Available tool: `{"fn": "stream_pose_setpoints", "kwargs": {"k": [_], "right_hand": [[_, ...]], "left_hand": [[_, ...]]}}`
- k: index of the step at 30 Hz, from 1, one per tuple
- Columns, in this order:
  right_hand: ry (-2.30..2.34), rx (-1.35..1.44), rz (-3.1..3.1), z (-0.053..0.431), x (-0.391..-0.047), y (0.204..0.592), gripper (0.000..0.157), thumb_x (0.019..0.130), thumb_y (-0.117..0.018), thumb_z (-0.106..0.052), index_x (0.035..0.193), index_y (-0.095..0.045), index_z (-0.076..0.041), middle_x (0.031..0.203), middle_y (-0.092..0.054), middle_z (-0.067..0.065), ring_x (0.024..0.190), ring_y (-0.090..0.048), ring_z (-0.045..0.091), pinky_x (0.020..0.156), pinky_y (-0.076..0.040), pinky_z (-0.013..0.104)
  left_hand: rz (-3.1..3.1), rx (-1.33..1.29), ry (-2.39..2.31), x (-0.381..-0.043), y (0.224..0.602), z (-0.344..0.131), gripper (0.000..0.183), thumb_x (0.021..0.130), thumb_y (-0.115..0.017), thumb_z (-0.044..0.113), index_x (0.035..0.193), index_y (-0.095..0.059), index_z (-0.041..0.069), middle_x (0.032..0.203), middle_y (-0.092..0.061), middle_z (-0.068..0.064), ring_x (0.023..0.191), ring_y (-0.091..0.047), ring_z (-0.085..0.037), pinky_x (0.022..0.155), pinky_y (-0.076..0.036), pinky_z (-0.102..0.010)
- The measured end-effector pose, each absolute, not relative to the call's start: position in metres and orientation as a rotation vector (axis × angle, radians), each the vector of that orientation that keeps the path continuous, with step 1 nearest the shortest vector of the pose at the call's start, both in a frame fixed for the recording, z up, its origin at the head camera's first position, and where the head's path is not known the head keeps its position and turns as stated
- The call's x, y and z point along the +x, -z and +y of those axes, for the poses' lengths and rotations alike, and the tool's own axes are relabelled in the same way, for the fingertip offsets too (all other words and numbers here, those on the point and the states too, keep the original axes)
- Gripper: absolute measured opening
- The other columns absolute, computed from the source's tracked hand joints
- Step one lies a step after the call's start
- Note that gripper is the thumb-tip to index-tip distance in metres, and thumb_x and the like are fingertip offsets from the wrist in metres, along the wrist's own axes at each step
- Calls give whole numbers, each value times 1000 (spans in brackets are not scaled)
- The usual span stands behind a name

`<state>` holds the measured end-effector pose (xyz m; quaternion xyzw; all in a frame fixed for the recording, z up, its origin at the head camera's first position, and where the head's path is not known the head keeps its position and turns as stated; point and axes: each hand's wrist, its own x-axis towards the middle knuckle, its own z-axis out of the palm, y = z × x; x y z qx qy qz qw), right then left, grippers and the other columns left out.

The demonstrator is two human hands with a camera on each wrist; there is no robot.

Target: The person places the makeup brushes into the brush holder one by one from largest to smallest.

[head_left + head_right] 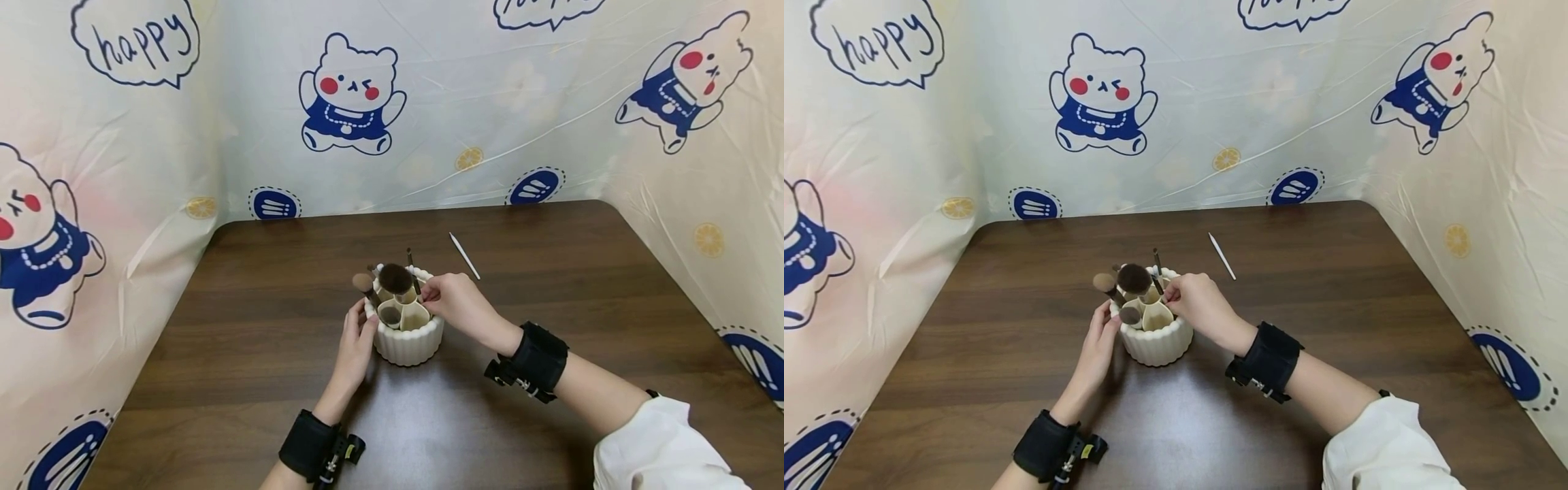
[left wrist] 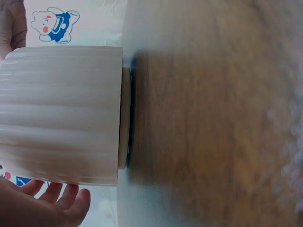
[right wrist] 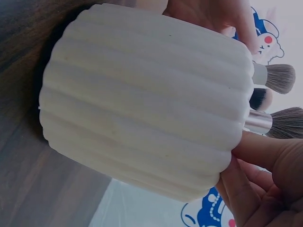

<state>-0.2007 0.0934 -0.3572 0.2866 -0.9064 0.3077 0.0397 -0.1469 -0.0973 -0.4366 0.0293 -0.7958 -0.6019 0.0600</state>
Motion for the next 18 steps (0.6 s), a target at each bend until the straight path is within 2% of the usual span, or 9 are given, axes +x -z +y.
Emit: {"fn": "stream_pose_setpoints", "kwargs": {"k": [7,14,18], "right_hand": [[-795,980,-2797,92,-203,351,8,79,-69,-3,72,-73,-5,71,-73,2,67,-65,11,63,-51,24],[-676,1013,-2888,89,-203,344,15,83,-67,-5,69,-71,-6,65,-66,-1,58,-46,7,56,-39,20],[-664,1033,-2913,88,-203,340,18,84,-66,-5,67,-70,-6,62,-61,-2,58,-43,7,56,-37,19]], "left_hand": [[-2408,85,1824,-147,436,-97,52,99,-43,21,144,-33,-2,142,-39,-26,130,-43,-41,106,-38,-52],[-2419,87,1828,-147,434,-97,52,99,-42,21,145,-32,-1,143,-38,-26,131,-42,-41,106,-38,-53],[-2425,95,1827,-146,434,-97,52,99,-42,22,145,-32,-1,143,-37,-26,131,-41,-41,107,-37,-54]]}}
